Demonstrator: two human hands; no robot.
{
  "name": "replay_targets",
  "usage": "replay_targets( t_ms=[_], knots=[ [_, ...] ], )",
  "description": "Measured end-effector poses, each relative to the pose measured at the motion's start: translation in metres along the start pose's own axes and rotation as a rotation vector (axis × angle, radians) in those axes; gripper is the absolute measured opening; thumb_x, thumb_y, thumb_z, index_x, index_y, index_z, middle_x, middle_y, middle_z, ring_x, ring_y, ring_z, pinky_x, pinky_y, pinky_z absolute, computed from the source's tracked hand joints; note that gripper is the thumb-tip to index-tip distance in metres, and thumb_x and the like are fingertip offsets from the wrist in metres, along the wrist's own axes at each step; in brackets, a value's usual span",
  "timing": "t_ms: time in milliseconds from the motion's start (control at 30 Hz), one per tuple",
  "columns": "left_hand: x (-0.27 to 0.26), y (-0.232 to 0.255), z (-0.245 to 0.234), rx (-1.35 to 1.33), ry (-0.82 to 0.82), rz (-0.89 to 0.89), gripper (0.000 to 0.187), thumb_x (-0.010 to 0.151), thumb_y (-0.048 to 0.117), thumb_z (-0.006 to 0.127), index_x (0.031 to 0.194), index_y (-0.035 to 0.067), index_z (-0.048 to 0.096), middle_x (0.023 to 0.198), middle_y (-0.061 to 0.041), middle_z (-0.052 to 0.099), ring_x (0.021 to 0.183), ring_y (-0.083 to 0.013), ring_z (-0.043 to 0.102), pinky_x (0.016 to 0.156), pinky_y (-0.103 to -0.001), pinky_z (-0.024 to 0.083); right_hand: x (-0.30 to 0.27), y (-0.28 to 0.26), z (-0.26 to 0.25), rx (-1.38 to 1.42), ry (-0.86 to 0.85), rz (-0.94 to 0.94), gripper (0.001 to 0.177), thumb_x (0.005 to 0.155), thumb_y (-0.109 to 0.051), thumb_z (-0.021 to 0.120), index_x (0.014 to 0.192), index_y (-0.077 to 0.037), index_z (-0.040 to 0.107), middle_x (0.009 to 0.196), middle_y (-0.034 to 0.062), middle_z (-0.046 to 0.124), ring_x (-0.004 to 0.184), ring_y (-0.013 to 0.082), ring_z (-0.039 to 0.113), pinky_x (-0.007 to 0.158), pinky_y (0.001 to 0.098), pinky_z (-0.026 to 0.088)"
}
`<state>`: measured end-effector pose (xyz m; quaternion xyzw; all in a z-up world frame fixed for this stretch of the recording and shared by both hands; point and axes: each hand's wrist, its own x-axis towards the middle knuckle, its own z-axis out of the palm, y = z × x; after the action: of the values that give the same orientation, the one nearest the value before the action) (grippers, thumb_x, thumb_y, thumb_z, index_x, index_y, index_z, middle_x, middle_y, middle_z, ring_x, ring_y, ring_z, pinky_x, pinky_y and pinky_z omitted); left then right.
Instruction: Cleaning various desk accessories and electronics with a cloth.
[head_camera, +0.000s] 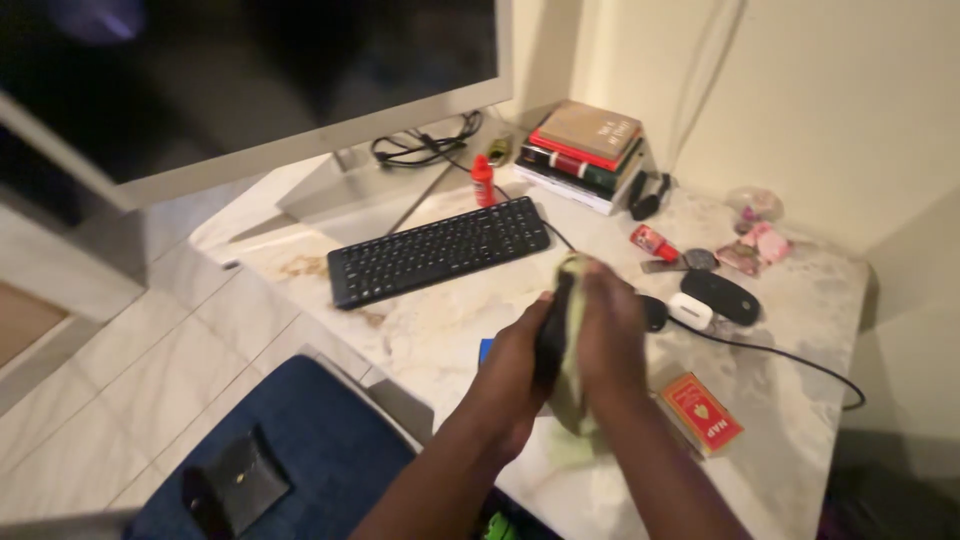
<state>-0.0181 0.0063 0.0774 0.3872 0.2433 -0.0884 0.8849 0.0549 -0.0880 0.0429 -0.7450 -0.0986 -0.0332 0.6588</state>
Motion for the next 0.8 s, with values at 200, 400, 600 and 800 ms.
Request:
replay_targets(
  t_ms=[200, 400, 600, 800],
  knots=[
    [-0.019, -0.011, 0.016, -0.018, 0.171, 0.073, 0.040, 0.101, 0.039, 0.045, 0.105, 0.011, 0.073, 0.098, -0.008, 0.074, 0.089, -0.0193, 0.064, 0.089, -0.032, 0.049, -0.009, -0.037, -0.009, 0.603, 0.143, 0.312, 0.039, 0.099, -0.028, 0.047, 0.128, -0.008, 0.065, 0.112, 0.0079, 0.071, 0.098, 0.0183, 0.068, 0.091, 0.0321, 0.054],
    [-0.004, -0.018, 0.002, -0.143, 0.228, 0.236, 0.036, 0.103, 0.038, 0.043, 0.109, 0.008, 0.062, 0.102, -0.013, 0.065, 0.095, -0.0234, 0.063, 0.089, -0.044, 0.054, -0.077, -0.080, 0.009, 0.090, 0.115, -0.089, 0.049, 0.099, -0.027, 0.055, 0.144, -0.007, 0.051, 0.132, 0.0179, 0.060, 0.120, 0.0295, 0.056, 0.102, 0.0397, 0.044],
    [-0.050, -0.002, 0.034, 0.090, 0.330, 0.066, 0.055, 0.097, 0.054, 0.037, 0.121, 0.015, 0.066, 0.106, -0.009, 0.067, 0.096, -0.0201, 0.062, 0.088, -0.040, 0.050, -0.062, -0.086, -0.013, 0.016, -0.066, -0.270, 0.048, 0.109, -0.028, 0.039, 0.154, -0.010, 0.044, 0.155, 0.0159, 0.050, 0.144, 0.0263, 0.047, 0.118, 0.0391, 0.034],
    [-0.040, 0.003, 0.027, -0.045, -0.085, -0.033, 0.054, 0.095, 0.045, 0.042, 0.123, 0.006, 0.065, 0.111, -0.014, 0.072, 0.098, -0.0275, 0.068, 0.089, -0.039, 0.055, -0.022, -0.097, -0.021, 0.415, -0.005, -0.039, 0.042, 0.105, -0.024, 0.041, 0.143, -0.012, 0.052, 0.140, 0.0098, 0.059, 0.114, 0.0185, 0.057, 0.095, 0.0338, 0.049]
  ],
)
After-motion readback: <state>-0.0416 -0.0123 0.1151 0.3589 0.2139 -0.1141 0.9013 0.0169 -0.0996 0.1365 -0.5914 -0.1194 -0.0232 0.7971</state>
